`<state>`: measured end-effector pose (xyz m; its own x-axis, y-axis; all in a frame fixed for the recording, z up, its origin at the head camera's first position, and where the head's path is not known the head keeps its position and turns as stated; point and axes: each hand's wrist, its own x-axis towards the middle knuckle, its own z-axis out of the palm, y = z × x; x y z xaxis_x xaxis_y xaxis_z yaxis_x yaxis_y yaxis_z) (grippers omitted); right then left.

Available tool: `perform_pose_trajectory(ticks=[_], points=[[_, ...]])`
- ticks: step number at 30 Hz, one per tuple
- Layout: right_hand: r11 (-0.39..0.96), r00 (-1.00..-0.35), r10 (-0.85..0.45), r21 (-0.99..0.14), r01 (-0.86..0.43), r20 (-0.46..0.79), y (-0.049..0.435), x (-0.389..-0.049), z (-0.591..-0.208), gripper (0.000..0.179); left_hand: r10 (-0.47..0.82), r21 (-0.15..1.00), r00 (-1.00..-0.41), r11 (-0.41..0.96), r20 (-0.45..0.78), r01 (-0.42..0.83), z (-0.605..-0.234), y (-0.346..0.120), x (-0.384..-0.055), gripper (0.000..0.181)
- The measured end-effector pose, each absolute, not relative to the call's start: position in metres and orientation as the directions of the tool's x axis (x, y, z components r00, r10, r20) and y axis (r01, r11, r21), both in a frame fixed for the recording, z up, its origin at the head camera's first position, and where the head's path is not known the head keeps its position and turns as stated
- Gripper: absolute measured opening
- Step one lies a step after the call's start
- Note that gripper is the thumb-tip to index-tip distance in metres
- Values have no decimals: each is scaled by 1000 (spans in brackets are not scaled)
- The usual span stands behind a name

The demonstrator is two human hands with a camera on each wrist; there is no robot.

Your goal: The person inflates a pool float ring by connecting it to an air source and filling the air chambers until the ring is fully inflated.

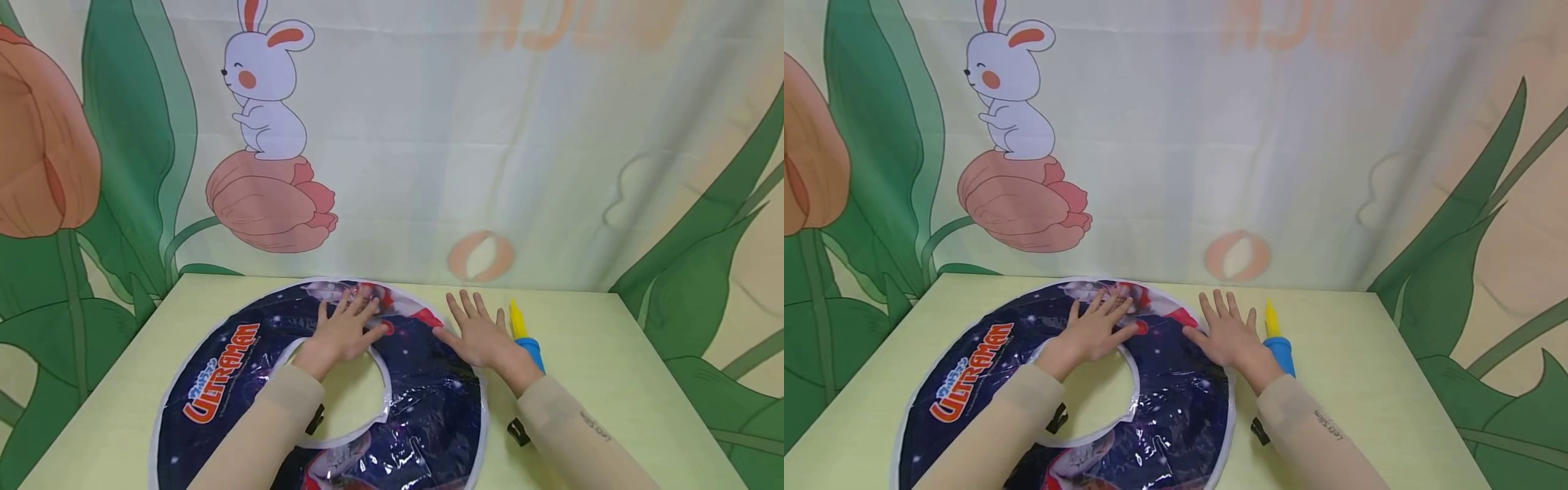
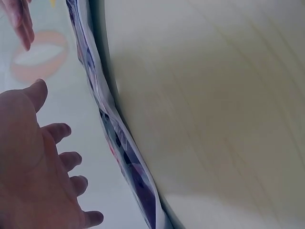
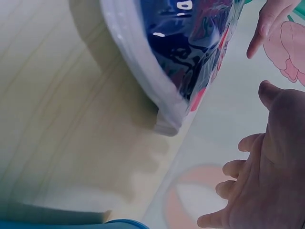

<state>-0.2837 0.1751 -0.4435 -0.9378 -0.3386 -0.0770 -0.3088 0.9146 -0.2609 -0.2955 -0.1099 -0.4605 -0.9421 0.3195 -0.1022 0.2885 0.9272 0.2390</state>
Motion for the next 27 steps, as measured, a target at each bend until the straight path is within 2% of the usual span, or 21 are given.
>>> perform_pose_trajectory(ticks=[14,21,27], points=[[892,-916,-387,-294,-343,-106,186,-280,-443,71,304,265,-938,930,-164,255,-450,-146,-292,66],[882,-910,-403,-307,-356,-102,192,-277,-440,53,268,289,-952,932,-148,217,-444,-171,-290,63],[872,-900,-424,-311,-377,-98,196,-278,-438,41,232,270,-960,945,-157,184,-442,-200,-288,54]])
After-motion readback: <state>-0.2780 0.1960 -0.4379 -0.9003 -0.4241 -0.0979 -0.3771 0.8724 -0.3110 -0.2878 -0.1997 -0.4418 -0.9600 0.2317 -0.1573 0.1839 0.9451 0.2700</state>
